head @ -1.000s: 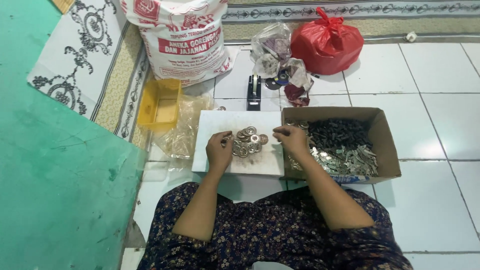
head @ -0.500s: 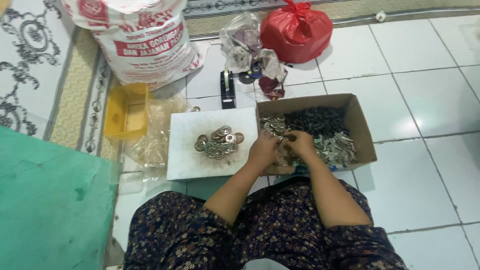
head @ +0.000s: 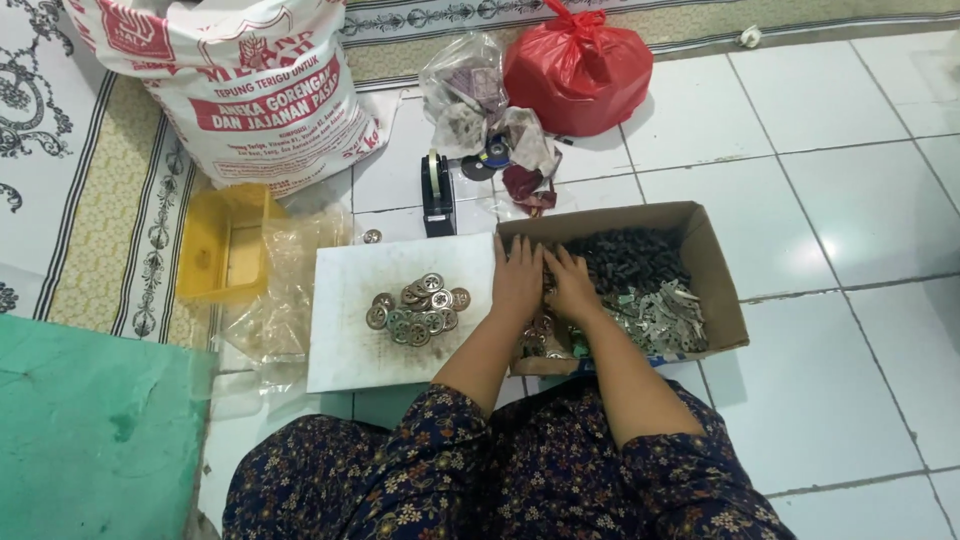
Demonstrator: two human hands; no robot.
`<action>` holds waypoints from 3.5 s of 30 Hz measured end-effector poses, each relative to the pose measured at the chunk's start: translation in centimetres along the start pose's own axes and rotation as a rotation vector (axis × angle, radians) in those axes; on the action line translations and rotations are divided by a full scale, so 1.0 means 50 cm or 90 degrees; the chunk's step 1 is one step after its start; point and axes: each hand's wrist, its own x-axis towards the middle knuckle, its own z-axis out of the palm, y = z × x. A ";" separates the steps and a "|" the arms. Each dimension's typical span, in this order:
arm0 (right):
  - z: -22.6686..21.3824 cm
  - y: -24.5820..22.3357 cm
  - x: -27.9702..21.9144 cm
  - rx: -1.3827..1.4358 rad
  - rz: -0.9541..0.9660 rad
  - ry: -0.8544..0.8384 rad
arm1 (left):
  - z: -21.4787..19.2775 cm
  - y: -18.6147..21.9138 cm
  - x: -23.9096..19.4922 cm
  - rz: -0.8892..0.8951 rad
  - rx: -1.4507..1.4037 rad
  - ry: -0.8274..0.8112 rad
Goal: A person sitting on the floor manually sorts and packages small metal components by picking them from a box and placing them into plastic bags or onto a board.
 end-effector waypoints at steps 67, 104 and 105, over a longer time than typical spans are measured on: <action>0.029 -0.205 -0.116 0.756 0.034 -0.068 | 0.059 -0.212 -0.313 -0.266 -1.061 0.201; 0.069 -0.255 -0.042 0.338 -0.036 0.105 | 0.167 -0.322 -0.352 -0.468 -0.686 0.337; 0.050 -0.239 -0.045 0.339 -0.026 0.117 | 0.161 -0.317 -0.350 -0.454 -0.703 0.351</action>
